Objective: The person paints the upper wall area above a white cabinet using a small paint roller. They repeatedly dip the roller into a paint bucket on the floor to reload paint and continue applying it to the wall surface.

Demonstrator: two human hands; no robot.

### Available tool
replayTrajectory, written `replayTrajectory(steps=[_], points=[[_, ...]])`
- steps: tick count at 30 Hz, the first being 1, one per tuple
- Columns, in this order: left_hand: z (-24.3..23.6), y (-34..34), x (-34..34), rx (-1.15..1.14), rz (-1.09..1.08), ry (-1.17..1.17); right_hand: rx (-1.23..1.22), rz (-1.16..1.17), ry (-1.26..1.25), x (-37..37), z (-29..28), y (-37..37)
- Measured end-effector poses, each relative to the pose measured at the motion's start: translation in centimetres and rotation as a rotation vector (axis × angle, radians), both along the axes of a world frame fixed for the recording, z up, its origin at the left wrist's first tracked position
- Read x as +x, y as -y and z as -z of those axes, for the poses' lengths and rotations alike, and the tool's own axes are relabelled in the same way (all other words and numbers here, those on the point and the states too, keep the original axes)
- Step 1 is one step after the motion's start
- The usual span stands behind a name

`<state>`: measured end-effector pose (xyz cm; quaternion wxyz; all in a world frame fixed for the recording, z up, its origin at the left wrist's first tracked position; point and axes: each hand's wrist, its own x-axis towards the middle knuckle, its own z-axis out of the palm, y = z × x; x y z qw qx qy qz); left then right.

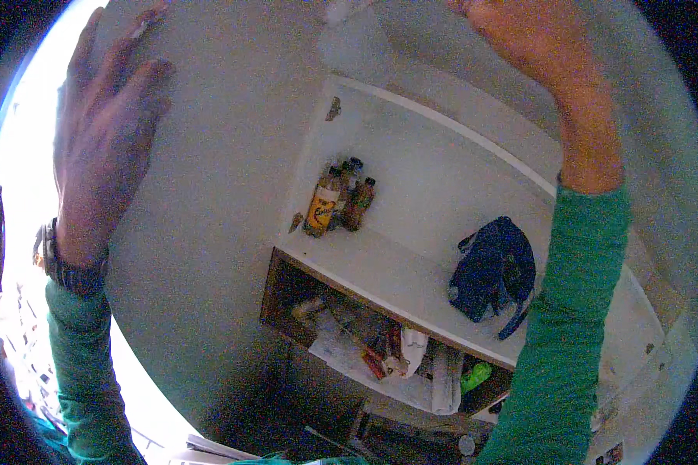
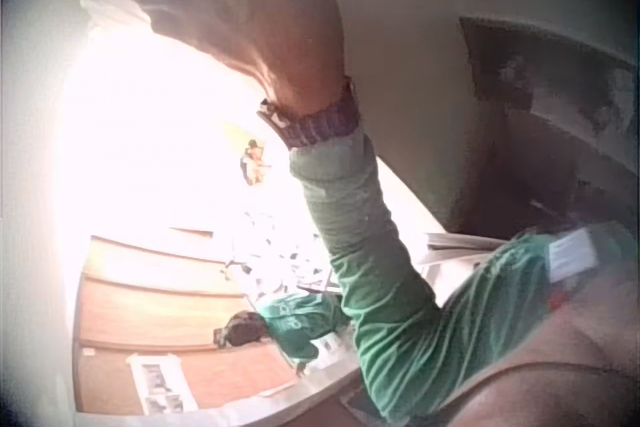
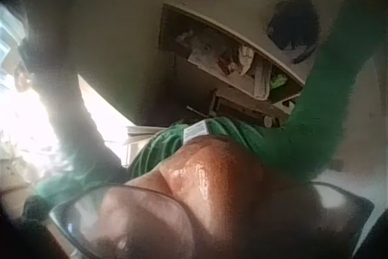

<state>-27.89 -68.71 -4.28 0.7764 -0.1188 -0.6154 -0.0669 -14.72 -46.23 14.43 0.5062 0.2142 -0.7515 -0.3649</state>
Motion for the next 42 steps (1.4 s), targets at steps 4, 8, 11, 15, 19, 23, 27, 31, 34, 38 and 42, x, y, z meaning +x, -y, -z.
replayTrajectory(steps=[4,8,11,15,19,23,27,31,34,38,42], points=[[0.1,-1.3,1.2,-0.005,-0.069,0.085,0.227,0.09,-0.043,-6.2,-2.5,-9.5],[-0.3,-0.8,-0.3,-0.046,0.002,-0.113,0.218,0.185,-0.078,-6.7,-2.8,-9.8],[0.0,-0.2,-1.5,-0.063,0.05,-0.181,0.131,0.16,-0.119,-2.8,-0.2,-3.7],[-0.5,0.1,1.4,-0.008,0.172,-0.07,0.099,0.044,-0.12,-4.2,-1.1,-5.8],[-0.1,-0.2,-0.5,-0.045,-0.015,-0.118,0.064,0.313,-0.075,-13.0,-2.7,-13.7],[-0.2,-0.4,-1.0,-0.047,-0.037,-0.093,-0.044,0.404,-0.014,-19.7,-4.2,-21.6],[-1.5,-2.9,3.1,0.11,-0.053,0.096,-0.094,0.619,0.013,-24.2,-4.2,-23.3],[-0.1,-0.1,-2.0,-0.053,0.017,-0.241,-0.105,0.591,0.001,-25.5,-2.5,-22.7],[-0.1,0.3,-1.5,-0.078,-0.002,-0.197,-0.09,0.476,-0.032,-22.2,-2.1,-21.2],[-0.1,0.1,-1.1,-0.069,0.018,-0.19,-0.047,0.36,-0.117,-14.7,0.5,-13.4],[-0.2,-0.7,-0.2,0.004,-0.015,-0.109,0.014,0.105,-0.1,-7.8,-0.2,-11.7]])
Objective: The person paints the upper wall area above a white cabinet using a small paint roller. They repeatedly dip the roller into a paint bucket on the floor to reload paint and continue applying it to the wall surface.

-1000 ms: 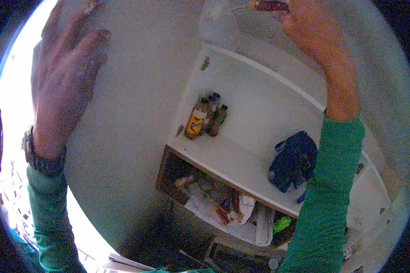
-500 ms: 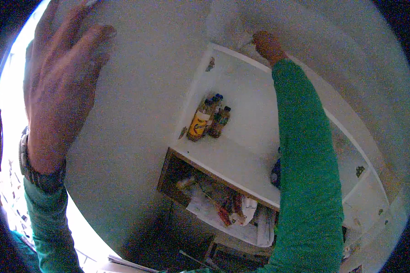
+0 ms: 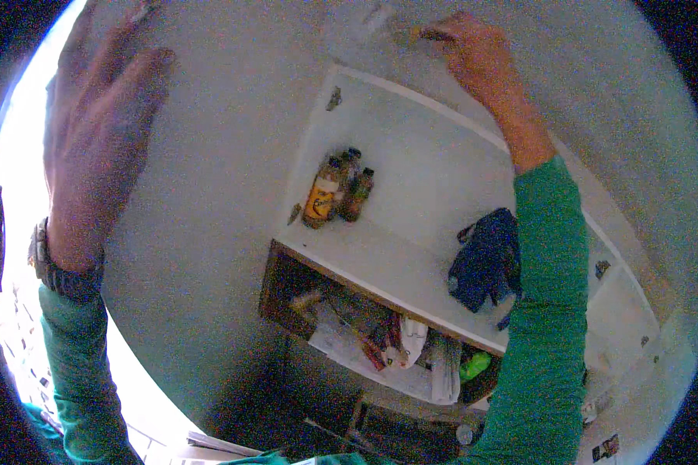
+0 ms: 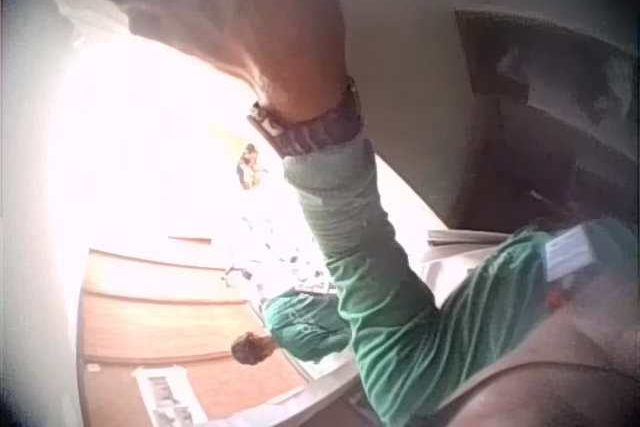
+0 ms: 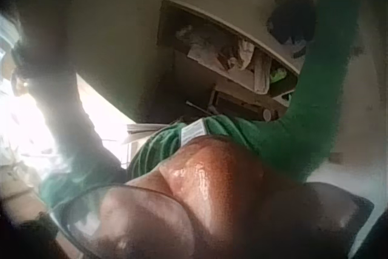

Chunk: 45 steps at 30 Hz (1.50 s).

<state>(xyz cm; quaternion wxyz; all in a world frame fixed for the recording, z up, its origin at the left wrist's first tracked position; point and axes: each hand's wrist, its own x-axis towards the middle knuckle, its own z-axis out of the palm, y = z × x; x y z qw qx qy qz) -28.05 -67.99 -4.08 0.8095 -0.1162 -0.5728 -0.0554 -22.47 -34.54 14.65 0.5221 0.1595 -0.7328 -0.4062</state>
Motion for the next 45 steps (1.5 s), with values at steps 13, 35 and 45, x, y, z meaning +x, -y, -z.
replayTrajectory(steps=[13,35,45], points=[[0.3,1.1,-0.1,-0.059,-0.012,0.194,-0.439,-0.065,-0.042,11.7,3.7,-2.6],[-0.3,1.8,0.5,-0.133,-0.087,0.245,-0.247,0.499,-0.025,-9.0,-3.5,-15.6],[-0.2,1.2,0.0,-0.146,-0.057,0.246,-1.009,-0.154,0.055,-11.1,-4.0,-15.4]])
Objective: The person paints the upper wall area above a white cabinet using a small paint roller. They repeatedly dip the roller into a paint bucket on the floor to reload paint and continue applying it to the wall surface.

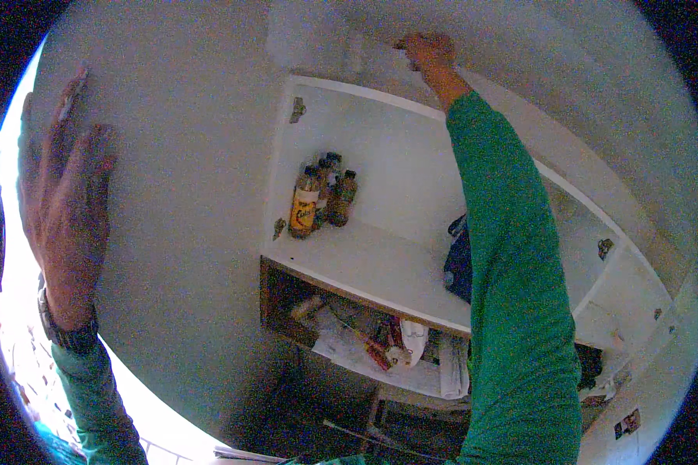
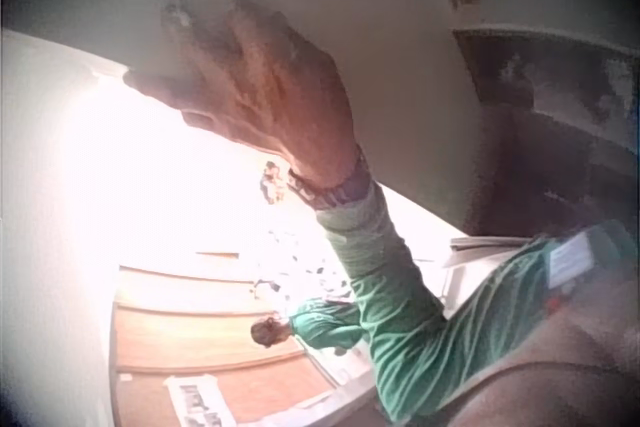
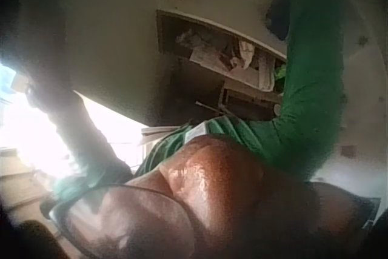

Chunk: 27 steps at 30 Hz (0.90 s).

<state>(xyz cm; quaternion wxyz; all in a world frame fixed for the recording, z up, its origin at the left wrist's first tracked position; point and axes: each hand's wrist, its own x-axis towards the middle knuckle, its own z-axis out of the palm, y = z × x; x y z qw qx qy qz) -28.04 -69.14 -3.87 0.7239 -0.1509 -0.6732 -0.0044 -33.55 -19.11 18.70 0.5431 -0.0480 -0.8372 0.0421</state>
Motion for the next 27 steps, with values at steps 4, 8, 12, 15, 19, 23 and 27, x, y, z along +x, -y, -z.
replayTrajectory(steps=[4,8,12,15,19,23,27], points=[[-0.3,0.3,0.1,-0.013,-0.019,0.0,0.56,0.48,0.188,-1.5,-0.4,1.5],[-0.1,0.6,0.2,-0.009,-0.025,-0.004,0.584,0.485,0.233,-5.1,-0.7,-0.1],[-0.2,-0.2,0.2,-0.01,0.031,-0.03,0.614,0.263,0.079,-7.2,-3.7,-8.9],[-0.3,0.0,0.5,-0.031,-0.035,-0.021,0.819,0.346,0.152,-7.3,-2.8,-7.1],[0.1,0.8,0.0,-0.053,-0.076,0.004,0.86,0.691,0.262,-5.3,-0.1,1.7],[0.1,0.2,-0.1,-0.037,-0.013,0.01,0.808,0.866,0.288,-0.9,-1.4,-2.1],[0.0,0.4,0.1,-0.044,-0.039,0.021,0.899,0.895,0.353,4.0,-0.5,-4.0]])
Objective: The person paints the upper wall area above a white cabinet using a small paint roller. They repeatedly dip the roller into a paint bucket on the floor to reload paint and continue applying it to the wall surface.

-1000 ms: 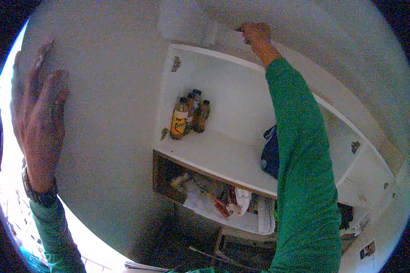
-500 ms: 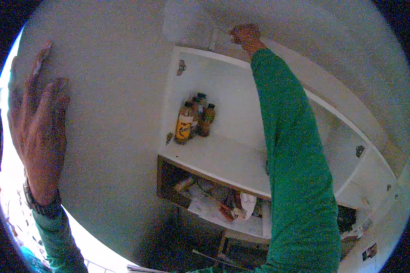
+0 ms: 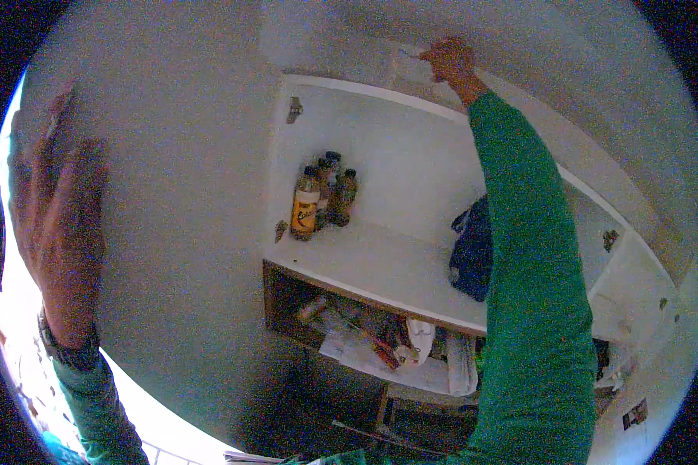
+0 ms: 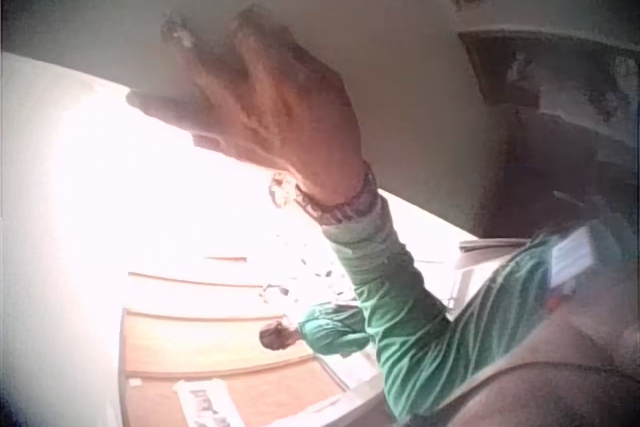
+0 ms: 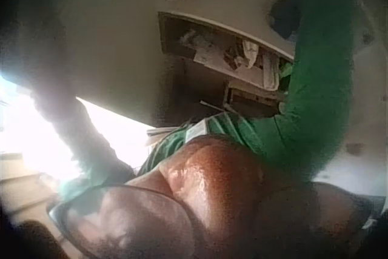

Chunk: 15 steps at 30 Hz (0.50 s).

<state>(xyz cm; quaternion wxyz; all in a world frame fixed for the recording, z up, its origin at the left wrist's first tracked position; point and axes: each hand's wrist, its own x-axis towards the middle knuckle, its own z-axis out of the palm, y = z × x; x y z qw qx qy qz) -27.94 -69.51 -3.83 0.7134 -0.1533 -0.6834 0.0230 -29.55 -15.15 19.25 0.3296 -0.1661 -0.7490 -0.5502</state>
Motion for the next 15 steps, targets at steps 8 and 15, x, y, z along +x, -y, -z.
replayTrajectory(steps=[8,15], points=[[0.1,0.1,-0.7,-0.012,0.132,-0.106,0.103,-0.145,0.0,12.5,1.3,-6.4],[0.0,0.4,-0.5,-0.041,-0.005,-0.104,-0.726,-0.657,-0.236,11.5,1.2,-10.8]])
